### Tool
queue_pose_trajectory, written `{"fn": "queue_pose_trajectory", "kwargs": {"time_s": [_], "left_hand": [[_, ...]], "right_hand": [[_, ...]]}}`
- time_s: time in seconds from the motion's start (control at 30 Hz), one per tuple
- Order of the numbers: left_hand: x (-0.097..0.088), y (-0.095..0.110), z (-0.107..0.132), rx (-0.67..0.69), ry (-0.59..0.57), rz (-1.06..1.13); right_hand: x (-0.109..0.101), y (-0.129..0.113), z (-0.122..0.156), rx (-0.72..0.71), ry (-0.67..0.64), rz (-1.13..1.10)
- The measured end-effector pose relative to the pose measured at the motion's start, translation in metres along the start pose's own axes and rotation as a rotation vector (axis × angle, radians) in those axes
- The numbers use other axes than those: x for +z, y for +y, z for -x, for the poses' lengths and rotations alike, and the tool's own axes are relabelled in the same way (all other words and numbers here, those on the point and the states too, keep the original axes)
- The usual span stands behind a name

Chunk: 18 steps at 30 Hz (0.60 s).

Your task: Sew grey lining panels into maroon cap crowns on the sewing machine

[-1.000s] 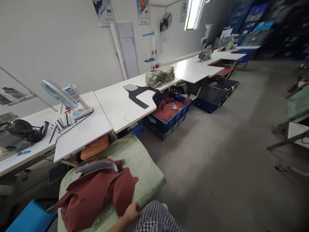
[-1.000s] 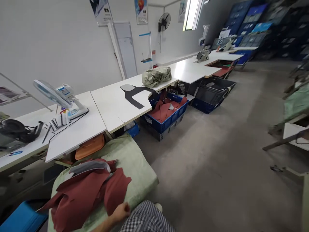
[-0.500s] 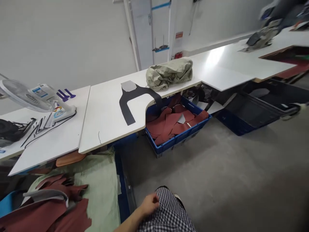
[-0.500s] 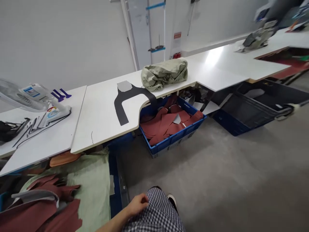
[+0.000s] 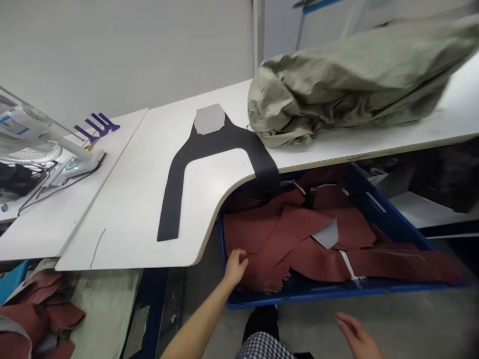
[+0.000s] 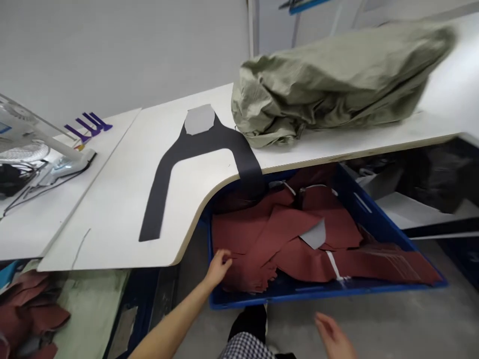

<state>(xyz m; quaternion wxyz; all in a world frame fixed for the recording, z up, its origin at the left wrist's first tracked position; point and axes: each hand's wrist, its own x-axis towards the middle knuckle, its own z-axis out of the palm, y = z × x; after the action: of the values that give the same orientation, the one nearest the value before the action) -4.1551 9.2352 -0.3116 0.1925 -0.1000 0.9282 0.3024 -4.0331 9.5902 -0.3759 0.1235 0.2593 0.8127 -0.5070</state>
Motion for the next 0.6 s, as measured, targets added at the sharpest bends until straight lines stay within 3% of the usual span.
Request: {"fn": "queue_pose_trajectory", "kwargs": {"time_s": [0.07, 0.13, 0.2, 0.27, 0.37, 0.47, 0.53, 0.6], "left_hand": [[0.005, 0.031, -0.081, 0.028, 0.037, -0.072], [0.006, 0.047, -0.154, 0.016, 0.061, -0.152], [0.003, 0.046, -0.212, -0.035, 0.080, -0.220], [0.002, 0.032, -0.249, -0.117, 0.059, -0.266], [0.011, -0.001, -0.258, -0.229, -0.064, -0.298], [0.027, -0.025, -0.233, -0.263, -0.168, -0.281], [0.033, -0.033, -0.221, -0.270, -0.198, -0.231], [0.031, -0.039, -0.224, -0.289, -0.199, -0.152]], "right_hand": [[0.035, -0.030, -0.051, -0.082, -0.121, 0.022], [0.065, -0.050, -0.095, -0.182, -0.258, 0.049], [0.087, -0.062, -0.132, -0.279, -0.369, 0.091], [0.099, -0.070, -0.161, -0.361, -0.446, 0.141], [0.107, -0.078, -0.196, -0.439, -0.524, 0.210], [0.116, -0.093, -0.232, -0.482, -0.555, 0.262], [0.133, -0.110, -0.264, -0.525, -0.530, 0.296], [0.159, -0.132, -0.302, -0.595, -0.468, 0.334]]}}
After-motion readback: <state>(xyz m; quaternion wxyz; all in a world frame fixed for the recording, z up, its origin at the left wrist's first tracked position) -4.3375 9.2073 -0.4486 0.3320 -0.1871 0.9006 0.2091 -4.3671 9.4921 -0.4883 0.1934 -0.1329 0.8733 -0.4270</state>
